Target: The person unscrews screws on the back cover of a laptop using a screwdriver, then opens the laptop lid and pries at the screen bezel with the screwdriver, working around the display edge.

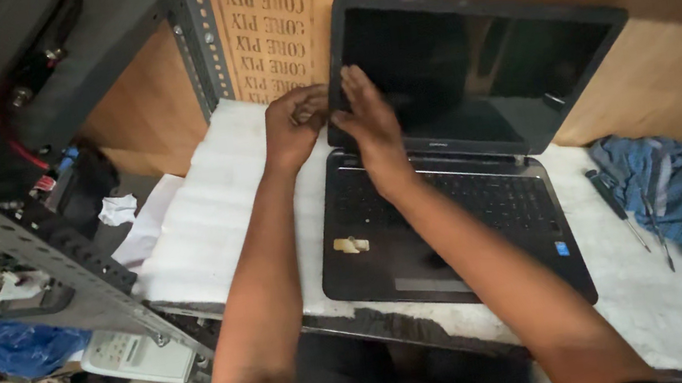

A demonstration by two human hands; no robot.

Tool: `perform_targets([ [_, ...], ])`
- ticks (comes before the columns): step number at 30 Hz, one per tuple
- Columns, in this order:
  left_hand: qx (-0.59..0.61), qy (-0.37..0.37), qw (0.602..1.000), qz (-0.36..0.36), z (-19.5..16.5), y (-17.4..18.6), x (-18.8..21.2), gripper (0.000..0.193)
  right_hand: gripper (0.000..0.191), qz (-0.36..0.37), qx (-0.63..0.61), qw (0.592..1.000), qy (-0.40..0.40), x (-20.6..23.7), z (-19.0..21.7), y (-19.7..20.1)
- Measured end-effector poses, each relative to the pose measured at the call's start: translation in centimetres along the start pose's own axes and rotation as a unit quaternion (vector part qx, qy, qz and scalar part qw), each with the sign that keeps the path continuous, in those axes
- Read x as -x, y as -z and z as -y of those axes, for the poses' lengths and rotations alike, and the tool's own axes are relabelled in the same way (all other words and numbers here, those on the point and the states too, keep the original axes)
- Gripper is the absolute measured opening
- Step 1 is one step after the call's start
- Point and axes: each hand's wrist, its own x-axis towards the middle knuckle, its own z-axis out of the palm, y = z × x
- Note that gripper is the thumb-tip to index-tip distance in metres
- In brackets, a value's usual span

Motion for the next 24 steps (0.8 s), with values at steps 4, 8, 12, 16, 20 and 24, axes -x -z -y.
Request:
perform_targets([
  [4,-0.026,0.001,1.0,0.014,-0.3,0.2,-0.1,0.045,0.081,-0.005,0.045,0.998,0.041,-0.2,-0.8,-1.3],
  [8,-0.031,0.001,0.999,0.018,-0.2,0.2,0.1,0.049,0.078,-0.033,0.028,0.998,0.037,-0.6,-0.9,-1.1],
  [12,-0.135,-0.008,0.991,0.003,-0.2,0.2,0.4,0.041,0.073,-0.071,0.027,0.997,-0.003,-1.5,-0.1,0.1],
  [16,-0.152,-0.038,0.987,-0.028,-0.8,-0.7,0.5,0.031,0.064,-0.069,0.056,0.996,-0.026,-2.3,0.8,0.9],
  [20,-0.226,-0.069,0.97,-0.053,-2.0,-1.9,1.0,0.029,0.059,-0.062,0.048,0.996,-0.044,-2.5,1.1,0.9],
  [24,-0.327,-0.142,0.932,-0.066,-3.2,-2.7,1.5,0.03,0.058,-0.063,0.033,0.996,-0.047,-2.7,1.4,0.5],
])
